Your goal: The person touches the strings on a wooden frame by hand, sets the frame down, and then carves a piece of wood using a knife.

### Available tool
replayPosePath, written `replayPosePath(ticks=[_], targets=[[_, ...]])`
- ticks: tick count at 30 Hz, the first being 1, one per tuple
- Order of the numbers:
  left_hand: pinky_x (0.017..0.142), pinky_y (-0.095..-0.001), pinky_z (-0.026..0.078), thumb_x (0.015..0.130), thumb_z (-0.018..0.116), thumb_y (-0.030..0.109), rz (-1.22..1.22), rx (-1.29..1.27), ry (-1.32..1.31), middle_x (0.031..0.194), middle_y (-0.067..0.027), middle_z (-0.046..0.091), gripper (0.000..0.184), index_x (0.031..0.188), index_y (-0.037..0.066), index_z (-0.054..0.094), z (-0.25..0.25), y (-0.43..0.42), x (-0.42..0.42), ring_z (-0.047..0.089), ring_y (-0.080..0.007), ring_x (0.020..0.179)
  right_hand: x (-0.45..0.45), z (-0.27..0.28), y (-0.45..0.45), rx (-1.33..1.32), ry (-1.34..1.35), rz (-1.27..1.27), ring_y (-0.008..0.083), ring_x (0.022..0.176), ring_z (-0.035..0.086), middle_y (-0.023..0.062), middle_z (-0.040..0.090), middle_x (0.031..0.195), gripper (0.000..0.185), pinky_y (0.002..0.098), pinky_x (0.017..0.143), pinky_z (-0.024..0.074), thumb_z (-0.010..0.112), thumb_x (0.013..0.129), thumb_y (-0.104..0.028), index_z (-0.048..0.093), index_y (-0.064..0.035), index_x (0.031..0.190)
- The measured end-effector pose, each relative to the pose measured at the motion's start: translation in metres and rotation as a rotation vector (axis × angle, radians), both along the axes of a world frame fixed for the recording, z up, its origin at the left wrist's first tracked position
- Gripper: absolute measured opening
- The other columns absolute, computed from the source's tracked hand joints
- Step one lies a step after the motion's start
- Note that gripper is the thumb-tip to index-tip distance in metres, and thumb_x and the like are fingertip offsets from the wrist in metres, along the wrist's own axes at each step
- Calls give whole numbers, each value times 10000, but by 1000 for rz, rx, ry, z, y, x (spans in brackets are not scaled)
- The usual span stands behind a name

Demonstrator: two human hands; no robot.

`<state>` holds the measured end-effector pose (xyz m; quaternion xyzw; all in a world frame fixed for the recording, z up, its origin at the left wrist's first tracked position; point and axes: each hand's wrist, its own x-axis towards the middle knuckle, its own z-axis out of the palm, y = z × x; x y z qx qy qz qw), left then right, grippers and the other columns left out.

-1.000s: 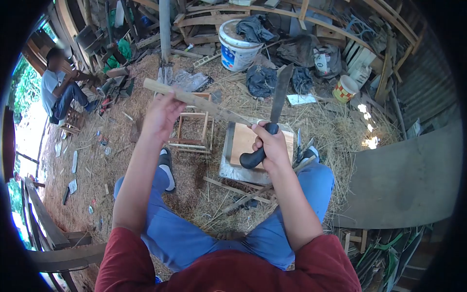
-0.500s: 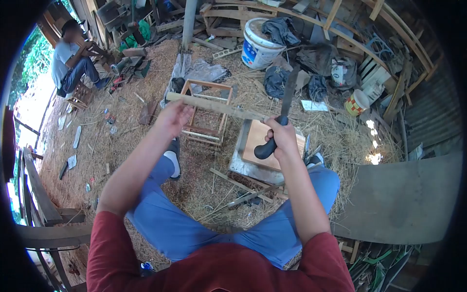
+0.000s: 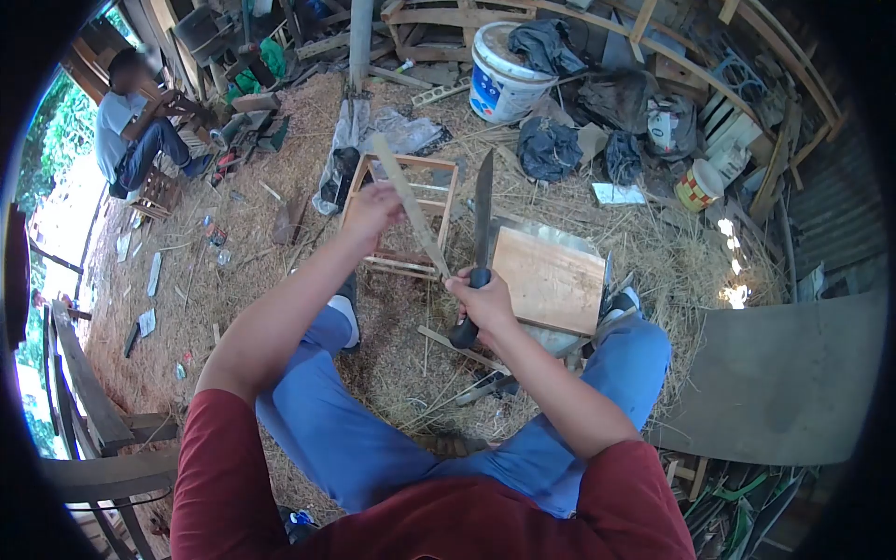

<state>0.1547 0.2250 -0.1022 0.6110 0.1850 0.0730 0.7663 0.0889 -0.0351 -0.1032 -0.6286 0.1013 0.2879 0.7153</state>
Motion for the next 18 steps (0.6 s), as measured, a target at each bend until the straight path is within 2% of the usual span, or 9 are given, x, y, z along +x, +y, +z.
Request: replayPosePath(ticks=[2,5,8,9,11,15,18], targets=[[754,-295,576,964,667,102,-202,-34,134,1047,-52,692,331,1277,36,582,-2,-26,-8,672,-146,861,-1,-5,1,2,-90,-54,87,534,534,22,619,844,288,287,460,452,816,866,-97,581,-51,1026],[796,-301,582,984,645,102,-309,-50,249,1069,-58,688,300,1273,48,588,-9,-51,-19,680,-163,897,-4,-6,0,-35,-175,-80,85,574,559,24,622,864,284,281,494,470,817,857,-94,587,-47,1018],[821,-320,593,995,621,85,-319,-41,265,1091,-67,683,299,1290,47,583,-10,-57,-30,688,-180,914,-8,-22,-4,-58,-276,-60,91,610,582,53,673,922,276,266,528,480,809,848,-85,598,-32,1017],[830,-334,599,1000,608,75,-293,-121,249,1091,-72,681,298,1295,44,579,-16,-55,-30,695,-190,932,-10,-22,-4,-60,-269,-59,91,610,582,53,673,922,276,266,528,480,809,848,-85,598,-32,1017],[832,-341,600,998,608,72,-284,-64,282,1092,-75,682,303,1298,43,576,-24,-45,-32,698,-196,941,-14,-19,-6,-100,-303,-24,96,639,596,93,718,991,267,252,556,479,790,851,-79,603,-11,1028],[834,-373,601,982,628,67,-331,65,409,1088,-71,685,315,1294,44,590,3,-35,-48,703,-197,947,-17,-17,-10,-81,-199,-40,96,605,583,129,738,1017,231,257,520,465,767,873,-86,605,2,1011],[819,-376,598,971,645,67,-378,58,483,1070,-51,690,318,1287,60,606,-3,-18,-57,702,-178,934,-16,-2,-14,-107,-59,-40,98,551,556,108,723,932,196,270,473,447,752,887,-90,607,-5,987]])
